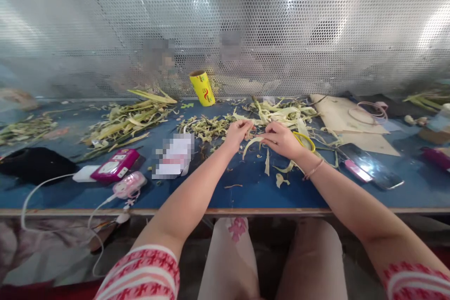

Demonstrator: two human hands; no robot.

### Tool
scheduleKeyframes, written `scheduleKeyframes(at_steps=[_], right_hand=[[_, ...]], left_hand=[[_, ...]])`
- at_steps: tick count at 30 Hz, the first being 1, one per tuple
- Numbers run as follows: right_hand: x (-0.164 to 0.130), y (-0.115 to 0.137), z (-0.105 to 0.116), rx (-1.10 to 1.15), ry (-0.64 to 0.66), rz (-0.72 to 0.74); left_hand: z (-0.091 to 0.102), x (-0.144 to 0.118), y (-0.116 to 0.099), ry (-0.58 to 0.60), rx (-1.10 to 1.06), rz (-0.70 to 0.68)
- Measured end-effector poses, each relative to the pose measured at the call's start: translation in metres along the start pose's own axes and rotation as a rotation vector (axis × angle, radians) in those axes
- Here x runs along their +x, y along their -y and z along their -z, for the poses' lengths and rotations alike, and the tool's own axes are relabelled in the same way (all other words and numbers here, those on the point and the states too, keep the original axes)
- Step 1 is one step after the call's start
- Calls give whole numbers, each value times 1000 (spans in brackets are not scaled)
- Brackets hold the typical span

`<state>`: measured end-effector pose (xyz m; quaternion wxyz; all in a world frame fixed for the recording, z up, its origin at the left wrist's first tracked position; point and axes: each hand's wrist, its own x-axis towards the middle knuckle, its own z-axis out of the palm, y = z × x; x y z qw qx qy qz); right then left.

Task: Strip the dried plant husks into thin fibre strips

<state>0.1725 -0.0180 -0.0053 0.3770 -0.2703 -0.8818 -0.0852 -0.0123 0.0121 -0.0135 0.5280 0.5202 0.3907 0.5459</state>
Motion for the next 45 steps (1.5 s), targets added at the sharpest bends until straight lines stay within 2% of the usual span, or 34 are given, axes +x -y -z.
scheduleKeyframes(at_steps=[5,10,16,21,25,30,35,39,42,45], right_hand=[[0,-3,-12,101,-158,-163],[4,-2,-12,139,-173,-289],[5,-2,-8,540,-176,-419],[5,-2,-13,864,-233,-502],[7,-2,-18,1003,-320,-607],[10,-3,-18,1046,-476,-770],[11,-3,-16,1014,-485,-756],[8,-3,-16,994,-398,-642],[7,-1,-13,974,-327,-523],[7,3,-8,952,-311,-498]], left_hand=[[-13,1,7,108,-92,30],[-23,-6,3,175,-303,115],[-26,-9,-3,112,-439,203],[-27,-7,-2,73,-416,284],[-26,-6,-5,53,-441,327],[-24,-12,-11,120,-441,374],[-24,-14,-7,104,-426,242],[-22,-11,-5,68,-476,249],[-22,-13,-5,118,-489,199],[-26,-18,-3,176,-415,116]])
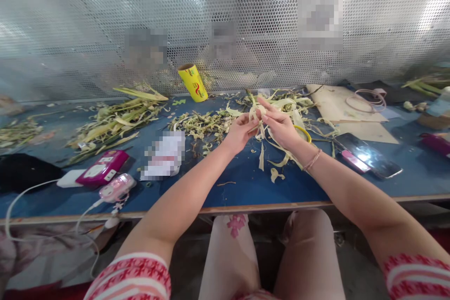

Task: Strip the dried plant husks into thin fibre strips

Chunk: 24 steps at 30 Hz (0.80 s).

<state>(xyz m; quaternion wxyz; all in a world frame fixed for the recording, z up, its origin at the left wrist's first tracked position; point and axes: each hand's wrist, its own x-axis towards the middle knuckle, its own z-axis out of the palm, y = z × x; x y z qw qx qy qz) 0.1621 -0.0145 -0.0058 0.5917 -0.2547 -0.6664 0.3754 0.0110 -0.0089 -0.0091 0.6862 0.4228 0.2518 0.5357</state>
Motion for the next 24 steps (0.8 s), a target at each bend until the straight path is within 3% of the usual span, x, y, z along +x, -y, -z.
scheduleKeyframes(at_steps=[9,15,20,24], right_hand=[[-2,14,0,-118,28,57],[3,11,7,-243,31,176],[4,2,16,-391,162,303],[5,-5,21,-474,275,394]], left_hand=[[1,-1,4,81,85,33],[-3,-4,1,-11,37,59],[-7,-6,-6,-78,8,168],[-8,-8,-10,-7,104,194]])
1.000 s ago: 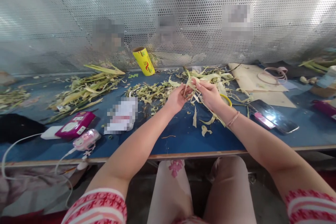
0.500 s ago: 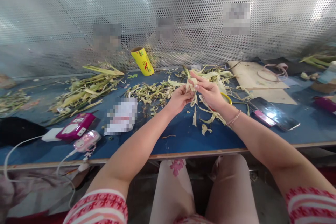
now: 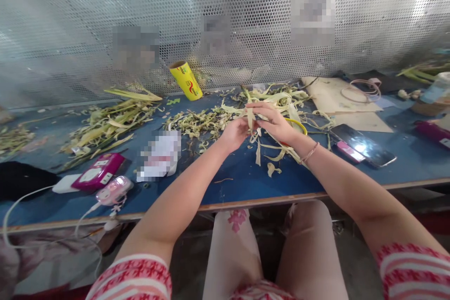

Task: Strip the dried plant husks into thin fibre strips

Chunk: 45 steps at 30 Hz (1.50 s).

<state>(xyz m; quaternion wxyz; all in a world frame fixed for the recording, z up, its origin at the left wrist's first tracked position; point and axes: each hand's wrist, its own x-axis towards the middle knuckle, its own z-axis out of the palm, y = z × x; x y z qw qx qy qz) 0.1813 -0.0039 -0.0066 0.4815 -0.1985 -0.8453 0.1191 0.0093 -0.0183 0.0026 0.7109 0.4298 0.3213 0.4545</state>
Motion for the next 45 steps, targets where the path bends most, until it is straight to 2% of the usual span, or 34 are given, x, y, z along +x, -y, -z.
scheduleKeyframes(at_steps=[5,7,11,19,24,29,35,39,45], right_hand=[[-1,1,0,-120,120,86],[0,4,-1,-162,124,59],[3,6,-3,-256,55,-8],[6,9,5,-356,37,13],[7,13,9,-369,23,-47],[6,11,11,-376,14,-46],[5,8,14,-407,-25,-70],[5,8,16,-398,-23,-83],[6,12,16,-374,2,-82]], left_hand=[[5,-1,0,252,220,-52],[6,0,0,279,237,-101],[8,3,1,158,217,-170],[12,6,-4,-41,277,-250],[22,9,-10,52,310,-296],[26,10,-12,176,208,-278],[22,6,-14,151,139,-251],[20,4,-14,87,266,-310],[18,2,-16,-78,682,-512]])
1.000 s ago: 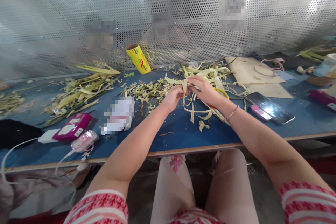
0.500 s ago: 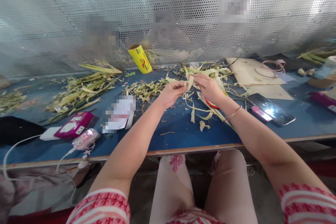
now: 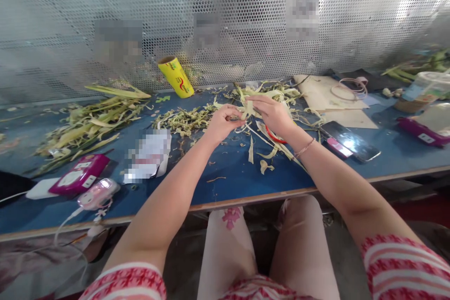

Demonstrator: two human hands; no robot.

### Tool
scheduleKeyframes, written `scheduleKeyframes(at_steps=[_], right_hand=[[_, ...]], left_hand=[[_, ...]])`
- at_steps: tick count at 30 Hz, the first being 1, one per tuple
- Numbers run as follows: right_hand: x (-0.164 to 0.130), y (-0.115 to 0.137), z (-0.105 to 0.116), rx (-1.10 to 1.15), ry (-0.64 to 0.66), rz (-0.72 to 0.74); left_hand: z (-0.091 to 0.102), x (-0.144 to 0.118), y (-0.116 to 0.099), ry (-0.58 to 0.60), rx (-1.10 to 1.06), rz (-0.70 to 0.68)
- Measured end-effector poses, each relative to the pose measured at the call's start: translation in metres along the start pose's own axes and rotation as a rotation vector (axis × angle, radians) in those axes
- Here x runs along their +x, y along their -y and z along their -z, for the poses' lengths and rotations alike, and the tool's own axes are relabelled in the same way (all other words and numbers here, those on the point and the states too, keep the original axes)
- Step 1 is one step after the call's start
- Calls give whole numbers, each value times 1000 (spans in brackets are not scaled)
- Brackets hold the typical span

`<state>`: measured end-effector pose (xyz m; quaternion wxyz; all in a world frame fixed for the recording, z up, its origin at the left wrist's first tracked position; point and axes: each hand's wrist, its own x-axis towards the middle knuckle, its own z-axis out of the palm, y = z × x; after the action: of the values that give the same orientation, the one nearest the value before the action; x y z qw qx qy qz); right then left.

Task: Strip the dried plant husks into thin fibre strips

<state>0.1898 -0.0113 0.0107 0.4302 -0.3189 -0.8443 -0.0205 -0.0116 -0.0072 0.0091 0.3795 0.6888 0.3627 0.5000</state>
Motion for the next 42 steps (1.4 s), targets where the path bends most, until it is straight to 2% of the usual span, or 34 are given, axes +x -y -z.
scheduleKeyframes(at_steps=[5,11,20,28,35,39,42], right_hand=[[-1,6,2,-22,12,11],[-1,9,0,-37,60,50],[1,-3,-4,-63,7,14],[0,-6,-4,-60,64,6],[-1,-5,-2,-46,45,45],[-2,-3,-1,-45,51,40],[-2,-2,-4,-46,54,36]], left_hand=[[-2,-2,-4,-31,100,-41],[-10,-4,1,-42,-86,166],[-7,-3,13,38,-221,134],[-11,-4,8,-43,-383,254],[-13,-2,6,-95,-520,367],[-12,-1,6,-84,-561,406],[-14,-3,5,-46,-544,375]])
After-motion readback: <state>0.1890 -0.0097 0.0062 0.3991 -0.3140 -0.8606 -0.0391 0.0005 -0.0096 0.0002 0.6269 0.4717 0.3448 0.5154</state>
